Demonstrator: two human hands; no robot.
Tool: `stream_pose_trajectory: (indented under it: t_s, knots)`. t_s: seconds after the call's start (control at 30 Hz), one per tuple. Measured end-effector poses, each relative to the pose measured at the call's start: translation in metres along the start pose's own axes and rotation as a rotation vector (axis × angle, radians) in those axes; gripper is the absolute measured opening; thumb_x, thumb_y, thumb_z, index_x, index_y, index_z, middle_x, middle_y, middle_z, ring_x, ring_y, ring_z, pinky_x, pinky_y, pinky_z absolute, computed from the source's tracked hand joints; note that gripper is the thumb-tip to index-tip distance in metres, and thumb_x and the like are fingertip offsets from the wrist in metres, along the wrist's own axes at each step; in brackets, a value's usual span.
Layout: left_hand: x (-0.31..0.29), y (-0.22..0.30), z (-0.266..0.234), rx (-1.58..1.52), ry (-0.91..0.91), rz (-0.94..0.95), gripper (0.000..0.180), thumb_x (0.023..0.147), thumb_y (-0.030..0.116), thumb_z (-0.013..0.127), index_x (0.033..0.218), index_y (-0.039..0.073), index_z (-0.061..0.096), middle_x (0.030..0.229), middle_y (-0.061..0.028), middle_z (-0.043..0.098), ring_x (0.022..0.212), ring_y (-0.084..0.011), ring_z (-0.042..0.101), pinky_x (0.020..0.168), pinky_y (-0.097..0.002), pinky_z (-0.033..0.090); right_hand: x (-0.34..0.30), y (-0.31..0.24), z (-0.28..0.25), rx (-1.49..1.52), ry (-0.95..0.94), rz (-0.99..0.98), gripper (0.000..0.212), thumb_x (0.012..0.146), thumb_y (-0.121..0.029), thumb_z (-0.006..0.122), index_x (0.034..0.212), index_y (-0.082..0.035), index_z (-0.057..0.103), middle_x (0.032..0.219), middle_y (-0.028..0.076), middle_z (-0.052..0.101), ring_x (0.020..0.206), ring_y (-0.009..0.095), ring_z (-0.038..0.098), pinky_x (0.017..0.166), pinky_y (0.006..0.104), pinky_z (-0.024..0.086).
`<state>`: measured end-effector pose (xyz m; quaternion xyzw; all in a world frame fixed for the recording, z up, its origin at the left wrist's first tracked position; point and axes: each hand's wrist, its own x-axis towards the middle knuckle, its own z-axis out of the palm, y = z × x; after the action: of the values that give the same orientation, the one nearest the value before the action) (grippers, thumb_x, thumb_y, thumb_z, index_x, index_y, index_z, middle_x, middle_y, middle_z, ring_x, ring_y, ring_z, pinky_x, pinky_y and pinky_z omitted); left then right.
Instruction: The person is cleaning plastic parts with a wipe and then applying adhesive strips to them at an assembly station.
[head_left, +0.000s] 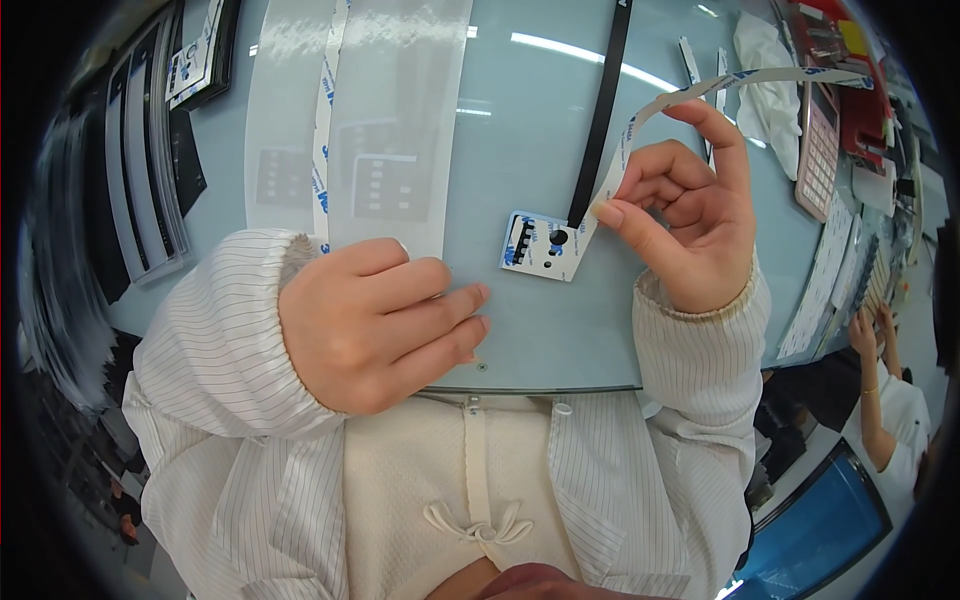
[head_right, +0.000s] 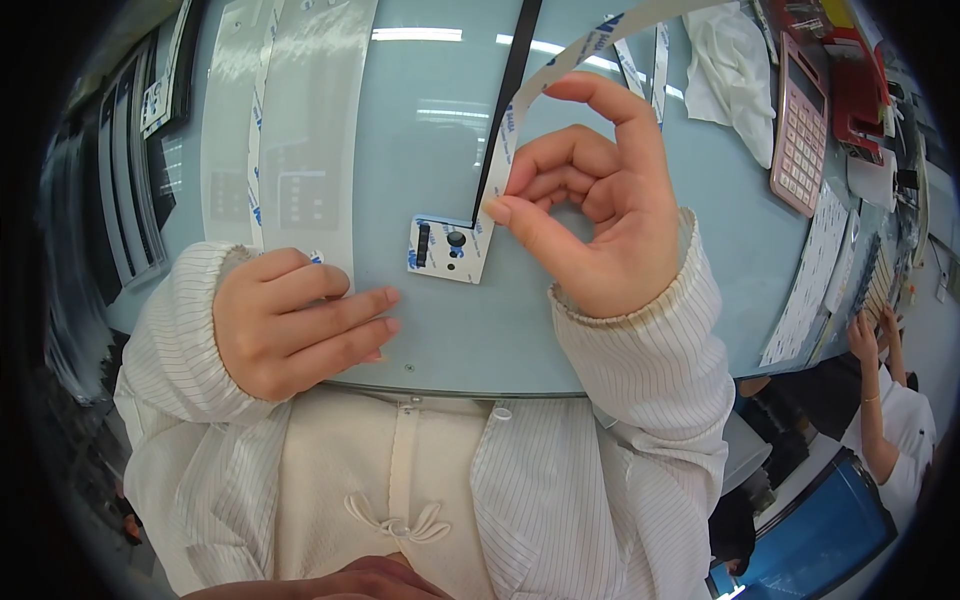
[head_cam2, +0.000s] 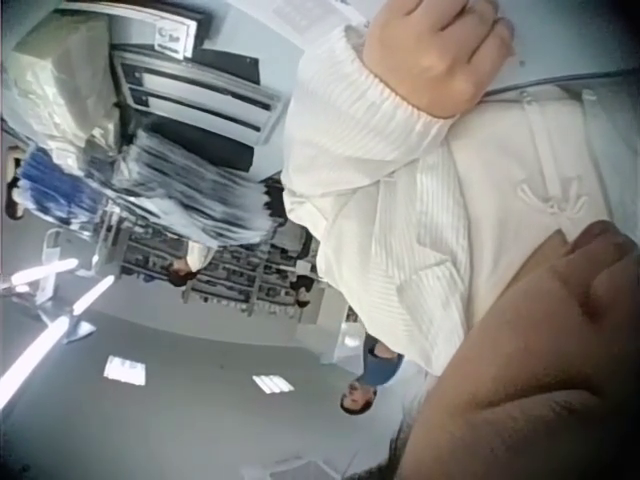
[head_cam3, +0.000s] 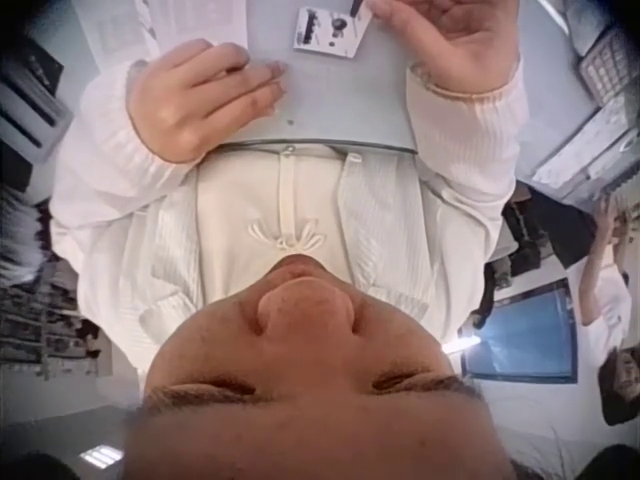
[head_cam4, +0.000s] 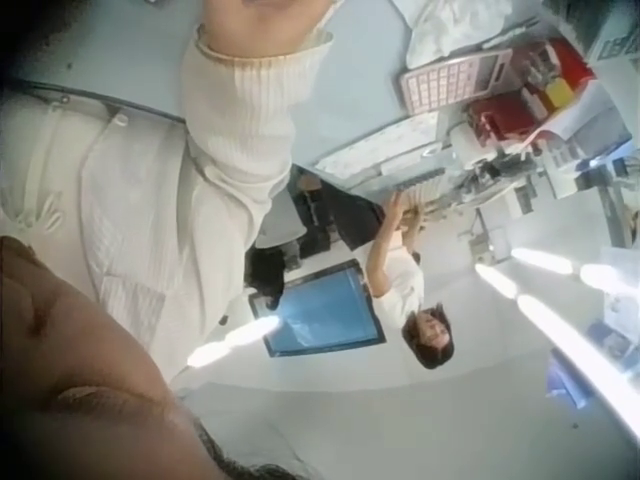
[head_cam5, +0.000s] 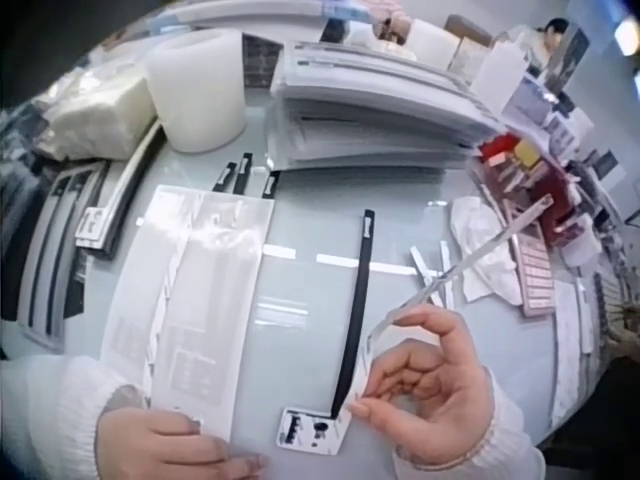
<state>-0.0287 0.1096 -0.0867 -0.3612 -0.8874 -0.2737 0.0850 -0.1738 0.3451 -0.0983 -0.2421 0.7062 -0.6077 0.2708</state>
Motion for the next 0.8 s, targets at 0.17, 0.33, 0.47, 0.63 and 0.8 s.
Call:
stream_pose_trajectory:
  t_s: [0.17,0.33,0.47,0.63,0.8]
  knots:
    - [0.0011,0.0012,-0.0027,-0.010,-0.005,-0.012,0.025,0.066,0.010,0.073,0.087,-0.003,0.070,0.093,-0.0143,0.071,0.077,-0.0196,0.060,0.055,-0.0282,0.042,-0.0004,-0.0009,-0.0001,-0.005,-0.010,-0.004,0.071,0.078,0.006,0.073,0.137,-0.003,0.035,0.088,0.007,0.065,0.082,0.013,0.066,0.076,0.0229,0.051]
    - [0.0007,0.0007,-0.0005,-0.012,-0.013,-0.010,0.026,0.065,0.011,0.073,0.087,-0.002,0.070,0.093,-0.0145,0.071,0.076,-0.0200,0.060,0.055,-0.0281,0.042,-0.0020,0.0004,-0.0027,-0.074,-0.044,-0.024,0.077,0.077,0.010,0.073,0.140,0.000,0.031,0.091,0.012,0.065,0.083,0.015,0.067,0.079,0.0263,0.054]
    - [0.0007,0.0010,-0.0005,-0.002,-0.003,0.001,0.026,0.065,0.010,0.072,0.088,-0.003,0.070,0.093,-0.0145,0.071,0.076,-0.0201,0.059,0.054,-0.0282,0.041,-0.0018,0.0010,-0.0029,-0.095,-0.046,-0.045,0.077,0.077,0.010,0.074,0.141,0.000,0.031,0.091,0.012,0.065,0.083,0.016,0.068,0.079,0.0261,0.054]
    - [0.0017,0.0016,-0.0026,0.004,-0.018,-0.007,0.027,0.063,0.009,0.071,0.088,-0.003,0.070,0.093,-0.0147,0.071,0.076,-0.0201,0.060,0.054,-0.0282,0.041,-0.0008,0.0008,-0.0019,-0.060,-0.038,-0.046,0.076,0.077,0.010,0.073,0.141,0.000,0.031,0.092,0.012,0.065,0.083,0.016,0.068,0.079,0.0255,0.055]
    - [0.0027,0.0014,-0.0037,0.006,-0.024,-0.010,0.028,0.061,0.009,0.070,0.087,-0.003,0.070,0.093,-0.0149,0.071,0.075,-0.0199,0.060,0.053,-0.0280,0.041,-0.0014,0.0007,-0.0027,-0.059,-0.042,-0.040,0.077,0.078,0.010,0.074,0.141,0.000,0.031,0.092,0.012,0.065,0.083,0.015,0.067,0.078,0.0255,0.055]
